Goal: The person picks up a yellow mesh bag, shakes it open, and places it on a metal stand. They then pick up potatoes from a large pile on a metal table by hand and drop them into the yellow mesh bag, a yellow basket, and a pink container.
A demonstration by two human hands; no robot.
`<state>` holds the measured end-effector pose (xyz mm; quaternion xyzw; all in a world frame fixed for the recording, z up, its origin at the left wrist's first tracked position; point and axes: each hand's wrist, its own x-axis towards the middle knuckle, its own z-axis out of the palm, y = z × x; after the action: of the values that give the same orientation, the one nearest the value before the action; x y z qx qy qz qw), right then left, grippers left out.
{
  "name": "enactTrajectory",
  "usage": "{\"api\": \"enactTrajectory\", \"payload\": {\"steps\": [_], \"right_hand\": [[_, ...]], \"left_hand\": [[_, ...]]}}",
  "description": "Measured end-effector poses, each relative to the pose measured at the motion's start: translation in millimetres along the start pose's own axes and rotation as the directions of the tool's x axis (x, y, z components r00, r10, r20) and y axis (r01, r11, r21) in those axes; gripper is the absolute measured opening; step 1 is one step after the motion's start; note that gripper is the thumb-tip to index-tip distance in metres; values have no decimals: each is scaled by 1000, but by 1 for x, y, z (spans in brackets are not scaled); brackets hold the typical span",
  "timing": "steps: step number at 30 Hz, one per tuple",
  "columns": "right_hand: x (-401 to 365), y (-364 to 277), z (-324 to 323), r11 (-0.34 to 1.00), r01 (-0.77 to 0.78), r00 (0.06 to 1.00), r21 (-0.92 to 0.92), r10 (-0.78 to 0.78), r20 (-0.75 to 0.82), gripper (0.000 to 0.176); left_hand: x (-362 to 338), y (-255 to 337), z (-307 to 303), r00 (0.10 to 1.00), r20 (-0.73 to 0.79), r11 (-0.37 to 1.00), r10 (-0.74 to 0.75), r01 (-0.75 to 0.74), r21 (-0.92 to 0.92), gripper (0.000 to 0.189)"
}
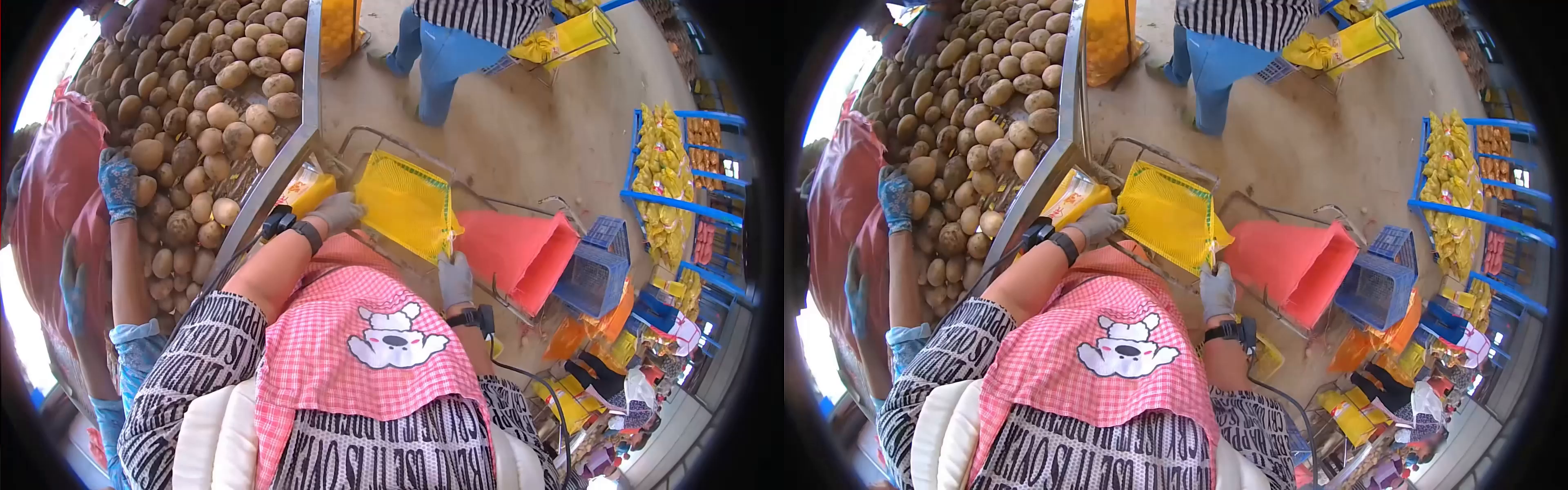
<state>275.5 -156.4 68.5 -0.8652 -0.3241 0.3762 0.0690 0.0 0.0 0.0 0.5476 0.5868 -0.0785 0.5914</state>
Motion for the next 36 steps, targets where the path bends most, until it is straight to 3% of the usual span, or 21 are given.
{"api": "enactTrajectory", "payload": {"steps": [2, 3, 4, 5, 6, 8, 12, 14, 15, 16, 17, 18, 19, 20, 21, 25, 27, 29, 30, 33, 36], "right_hand": [[2, 6, 10, 986, -58, 997, -159, 50, -59, 52], [1, 7, 12, 986, -66, 997, -154, 58, -59, 52], [0, 8, 14, 990, -112, 994, -81, 110, -24, 50], [-2, 9, 16, 987, -159, 987, -9, 159, 15, 49], [-5, 10, 18, 986, -164, 986, -4, 164, 18, 49], [-11, 9, 23, 974, -89, 994, 208, 101, -50, 42], [-12, 13, 44, 948, -197, 977, 248, 211, -33, 33], [2, 49, 74, 980, -2, 970, 198, 50, -238, 28], [1, 45, 72, 980, -6, 970, 200, 54, -236, 28], [1, 42, 69, 913, -61, 978, 404, 136, -158, 24], [0, 38, 66, 801, -124, 978, 586, 199, -65, 20], [-4, 34, 65, 799, -128, 977, 587, 203, -63, 20], [-8, 29, 65, 576, -176, 965, 799, 263, 23, 17], [-11, 26, 65, 297, -211, 948, 931, 294, 121, 15], [-11, 26, 67, 294, -214, 947, 932, 298, 123, 15], [-14, 22, 64, 150, -224, 938, 963, 300, 172, 16], [-14, 26, 63, 93, -216, 940, 972, 290, 181, 17], [-9, 41, 67, 71, -182, 973, 981, 154, 169, 19], [-11, 44, 65, 75, -183, 973, 980, 159, 170, 19], [-9, 55, 57, 69, -279, 960, 958, 58, 275, 17], [6, 80, 60, 143, -364, 929, 920, -20, 370, 25]], "left_hand": [[16, -16, 12, 996, 42, 991, 82, -77, -114, 30], [17, -14, 12, 995, 48, 991, 81, -76, -107, 30], [17, -12, 10, 961, 123, 959, 246, -261, 115, 28], [18, -10, 8, 895, 232, 842, 381, -440, 312, 26], [21, -6, 8, 852, 279, 766, 443, -521, 376, 26], [20, -4, 6, 843, 311, 744, 440, -536, 399, 26], [33, -20, 8, 776, 442, 705, 449, -612, 358, 26], [31, -16, 3, 757, 473, 663, 451, -639, 390, 24], [32, -15, 4, 737, 496, 621, 460, -666, 414, 23], [33, -14, 5, 736, 499, 621, 456, -666, 414, 23], [33, -13, 5, 701, 552, 465, 452, -713, 524, 22], [30, -9, 5, 667, 605, 289, 435, -739, 608, 22], [27, -5, 4, 667, 608, 289, 431, -740, 607, 22], [23, -1, 4, 705, 580, 426, 408, -709, 562, 22], [20, 2, 3, 741, 556, 555, 377, -661, 505, 22], [14, 0, 8, 780, 485, 610, 396, -618, 495, 23], [-6, 27, 13, 981, 145, 853, 132, -187, 488, 30], [-13, 43, 3, 963, 221, 802, 157, -255, 540, 35], [-15, 47, 1, 940, 294, 742, 176, -323, 587, 41], [-18, 50, 0, 927, 329, 702, 179, -355, 617, 42], [-26, 61, -3, 937, 306, 700, 167, -331, 633, 43]]}}
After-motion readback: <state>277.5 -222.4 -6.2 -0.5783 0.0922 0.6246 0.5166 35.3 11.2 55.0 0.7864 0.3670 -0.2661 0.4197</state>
